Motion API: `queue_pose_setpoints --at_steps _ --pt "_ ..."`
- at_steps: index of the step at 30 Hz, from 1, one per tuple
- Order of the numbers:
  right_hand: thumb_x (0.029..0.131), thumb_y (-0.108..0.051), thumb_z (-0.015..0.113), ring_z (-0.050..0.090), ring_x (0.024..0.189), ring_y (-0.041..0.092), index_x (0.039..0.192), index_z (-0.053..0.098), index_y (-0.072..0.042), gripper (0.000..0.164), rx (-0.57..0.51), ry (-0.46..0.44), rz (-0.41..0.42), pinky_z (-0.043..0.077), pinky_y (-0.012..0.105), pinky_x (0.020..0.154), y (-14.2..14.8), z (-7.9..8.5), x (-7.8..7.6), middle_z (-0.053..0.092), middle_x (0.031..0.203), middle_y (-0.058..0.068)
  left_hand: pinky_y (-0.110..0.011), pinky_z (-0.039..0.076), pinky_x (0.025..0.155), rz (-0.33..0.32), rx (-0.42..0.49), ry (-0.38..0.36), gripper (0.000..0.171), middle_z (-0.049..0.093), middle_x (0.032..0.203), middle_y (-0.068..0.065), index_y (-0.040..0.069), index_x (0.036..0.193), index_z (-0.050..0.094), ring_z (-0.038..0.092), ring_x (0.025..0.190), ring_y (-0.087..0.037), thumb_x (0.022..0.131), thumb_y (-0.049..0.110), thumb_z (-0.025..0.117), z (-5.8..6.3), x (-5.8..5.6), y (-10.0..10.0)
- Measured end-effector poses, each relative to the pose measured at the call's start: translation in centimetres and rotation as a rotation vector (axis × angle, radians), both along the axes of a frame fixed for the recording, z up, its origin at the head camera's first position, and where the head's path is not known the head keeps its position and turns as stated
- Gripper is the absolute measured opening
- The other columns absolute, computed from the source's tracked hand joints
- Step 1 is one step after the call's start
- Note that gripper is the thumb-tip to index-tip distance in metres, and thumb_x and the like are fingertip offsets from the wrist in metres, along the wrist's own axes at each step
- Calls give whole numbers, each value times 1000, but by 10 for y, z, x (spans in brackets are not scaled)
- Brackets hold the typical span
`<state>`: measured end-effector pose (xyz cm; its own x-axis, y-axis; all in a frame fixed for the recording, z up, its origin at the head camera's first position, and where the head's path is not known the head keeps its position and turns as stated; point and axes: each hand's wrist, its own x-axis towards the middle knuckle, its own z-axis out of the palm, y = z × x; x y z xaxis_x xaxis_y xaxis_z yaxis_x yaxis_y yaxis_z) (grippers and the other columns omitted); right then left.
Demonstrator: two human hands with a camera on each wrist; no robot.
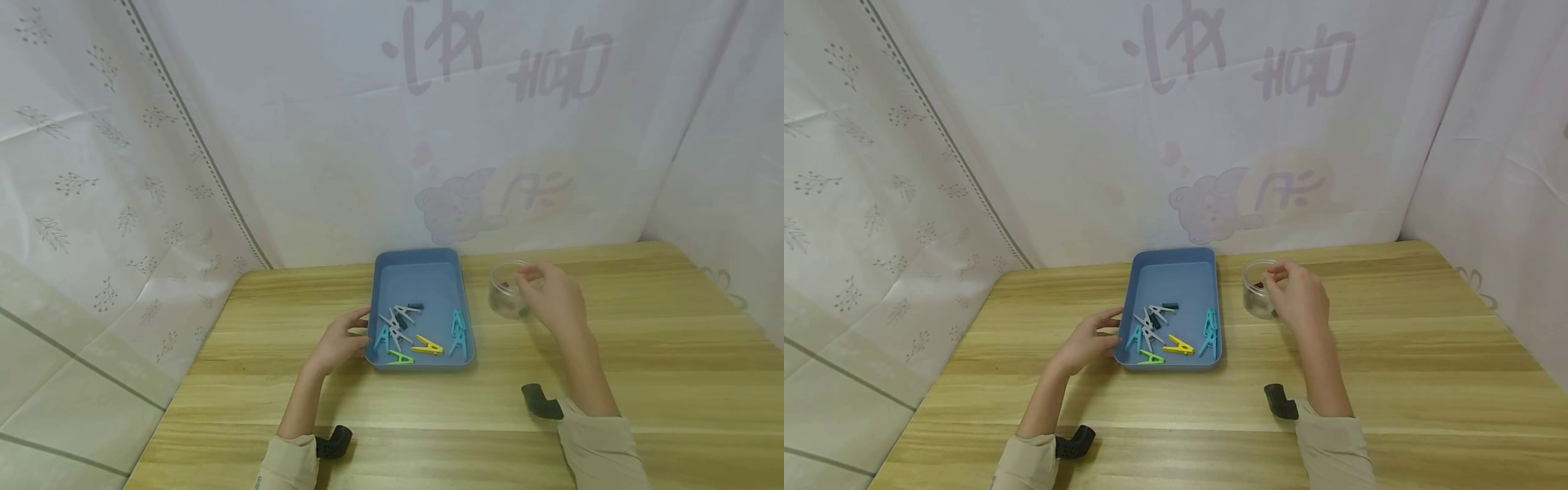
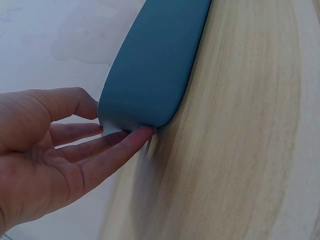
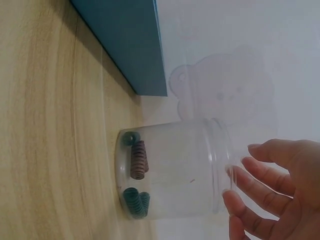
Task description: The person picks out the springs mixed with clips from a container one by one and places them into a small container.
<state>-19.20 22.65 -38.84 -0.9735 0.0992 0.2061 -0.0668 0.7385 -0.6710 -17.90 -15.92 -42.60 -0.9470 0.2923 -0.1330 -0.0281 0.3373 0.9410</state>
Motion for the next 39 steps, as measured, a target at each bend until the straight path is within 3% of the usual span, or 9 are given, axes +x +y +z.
queue_pose_setpoints --at_steps 5,17,31,35,39 --pt "107 -30 58 70 98 43 129 66 2 39 13 5 6 56 47 73 -3 4 1 70 125 28 -47 65 84 0 1 -1 65 52 145 -38 -8 159 38 63 126 -51 97 -6 56 -2 -1 0" --pt "107 -27 60 73 86 34 127 68 2 37 9 30 23 53 31 64 -14 10 3 72 122 27 -46 65 83 8 6 0 66 54 144 -37 -7 159 38 64 124 -50 96 -6 56 -3 -1 1" --pt "106 -25 62 72 83 30 127 69 0 33 -11 44 65 55 33 67 -29 11 3 73 121 23 -47 65 84 14 13 -12 66 53 145 -36 -6 160 38 64 125 -50 97 -6 56 -1 0 2" --pt "105 -19 62 70 87 32 124 70 1 28 -8 63 88 58 41 73 -36 11 2 73 118 23 -47 65 84 12 16 -13 66 54 144 -36 -7 160 38 64 125 -50 97 -6 56 0 0 2" --pt "104 -14 62 64 105 39 119 72 3 25 -9 96 112 55 55 90 -43 9 1 73 113 23 -47 65 86 19 9 -15 65 54 144 -36 -6 159 39 64 125 -50 97 -6 57 -1 0 2"
